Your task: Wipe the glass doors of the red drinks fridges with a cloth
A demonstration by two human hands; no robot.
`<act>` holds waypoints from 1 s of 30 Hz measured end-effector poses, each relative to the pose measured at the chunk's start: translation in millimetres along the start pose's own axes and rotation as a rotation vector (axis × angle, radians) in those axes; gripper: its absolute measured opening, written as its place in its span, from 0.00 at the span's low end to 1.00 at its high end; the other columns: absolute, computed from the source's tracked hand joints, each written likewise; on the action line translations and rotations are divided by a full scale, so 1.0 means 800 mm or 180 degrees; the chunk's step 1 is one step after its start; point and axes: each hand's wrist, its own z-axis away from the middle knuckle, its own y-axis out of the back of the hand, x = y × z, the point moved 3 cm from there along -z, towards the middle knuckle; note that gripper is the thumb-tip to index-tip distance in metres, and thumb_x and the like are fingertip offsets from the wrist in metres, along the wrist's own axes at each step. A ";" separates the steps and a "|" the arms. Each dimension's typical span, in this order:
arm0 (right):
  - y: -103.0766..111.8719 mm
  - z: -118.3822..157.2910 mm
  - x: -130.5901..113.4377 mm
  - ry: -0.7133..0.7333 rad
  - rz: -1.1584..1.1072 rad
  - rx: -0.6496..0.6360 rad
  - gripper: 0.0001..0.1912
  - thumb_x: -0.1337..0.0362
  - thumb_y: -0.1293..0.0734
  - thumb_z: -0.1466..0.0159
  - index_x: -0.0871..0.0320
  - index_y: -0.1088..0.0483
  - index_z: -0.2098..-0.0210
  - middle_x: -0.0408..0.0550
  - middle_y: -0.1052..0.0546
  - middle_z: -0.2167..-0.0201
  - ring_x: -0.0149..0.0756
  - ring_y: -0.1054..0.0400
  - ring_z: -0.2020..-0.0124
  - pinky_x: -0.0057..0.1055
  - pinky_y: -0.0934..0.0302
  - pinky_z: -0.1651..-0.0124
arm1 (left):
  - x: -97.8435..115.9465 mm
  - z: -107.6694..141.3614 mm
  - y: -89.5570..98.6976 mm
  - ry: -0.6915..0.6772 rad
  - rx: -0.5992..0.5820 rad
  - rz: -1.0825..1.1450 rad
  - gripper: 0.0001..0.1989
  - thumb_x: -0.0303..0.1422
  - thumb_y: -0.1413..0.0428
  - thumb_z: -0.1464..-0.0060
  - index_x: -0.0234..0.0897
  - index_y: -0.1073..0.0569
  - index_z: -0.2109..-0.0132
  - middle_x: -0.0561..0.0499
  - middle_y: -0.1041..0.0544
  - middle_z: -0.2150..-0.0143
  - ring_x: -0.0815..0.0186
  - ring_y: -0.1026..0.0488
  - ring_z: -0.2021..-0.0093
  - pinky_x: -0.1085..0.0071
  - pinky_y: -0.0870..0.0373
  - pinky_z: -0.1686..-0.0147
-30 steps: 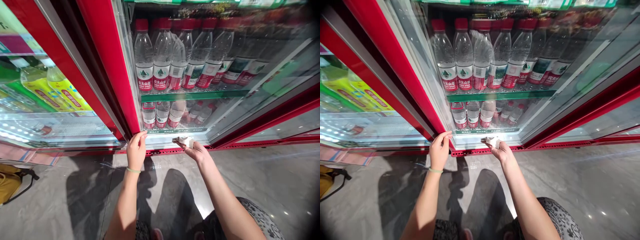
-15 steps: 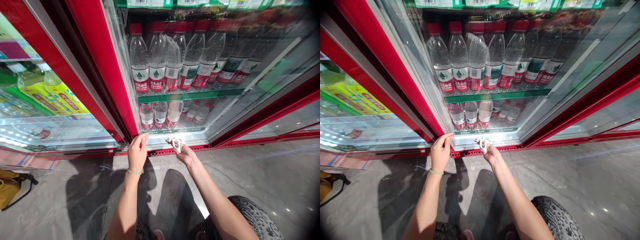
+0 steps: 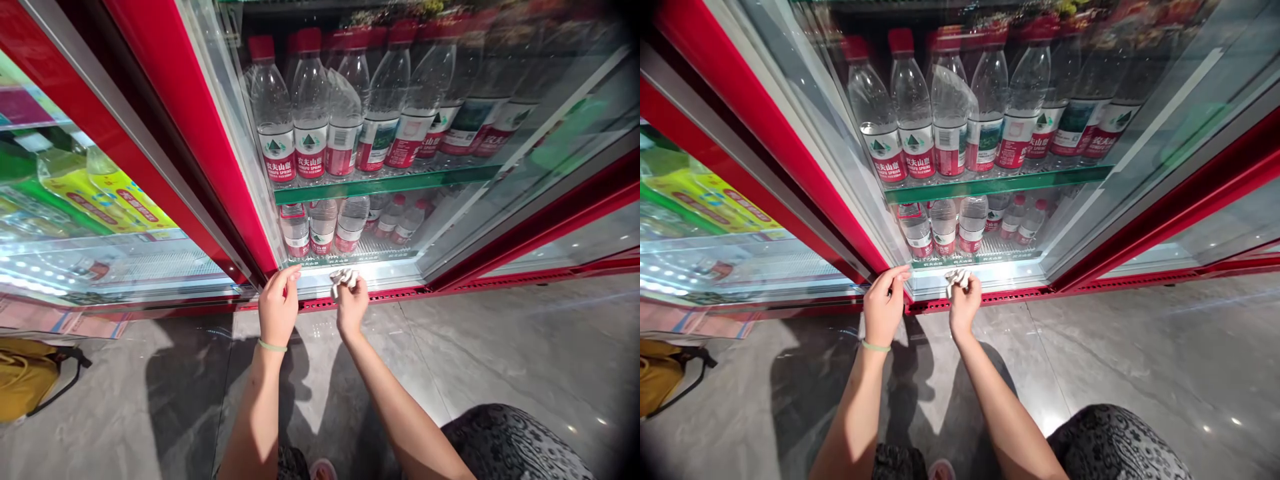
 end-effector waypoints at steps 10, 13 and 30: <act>-0.002 0.010 -0.003 0.0868 0.0747 -0.0669 0.08 0.65 0.36 0.38 0.53 0.26 0.59 0.48 0.25 0.60 0.41 0.31 0.57 0.39 0.35 0.51 | -0.027 0.005 -0.036 0.0241 -0.0794 -0.0410 0.14 0.28 0.51 0.33 0.41 0.22 0.49 0.47 0.18 0.48 0.60 0.21 0.48 0.62 0.25 0.44; 0.005 -0.006 -0.009 0.0904 0.0787 -0.0144 0.12 0.64 0.38 0.34 0.52 0.30 0.51 0.52 0.28 0.51 0.44 0.35 0.47 0.45 0.40 0.41 | -0.033 0.009 -0.041 0.0217 -0.0946 -0.0521 0.15 0.27 0.51 0.34 0.41 0.23 0.47 0.47 0.18 0.47 0.59 0.21 0.47 0.60 0.25 0.44; -0.001 0.015 0.023 0.0482 0.0555 -0.0290 0.06 0.64 0.36 0.40 0.53 0.29 0.63 0.47 0.26 0.64 0.42 0.33 0.58 0.40 0.38 0.51 | -0.038 0.003 -0.041 0.0238 -0.0970 -0.0610 0.14 0.26 0.51 0.34 0.42 0.22 0.51 0.48 0.18 0.51 0.59 0.21 0.49 0.62 0.25 0.46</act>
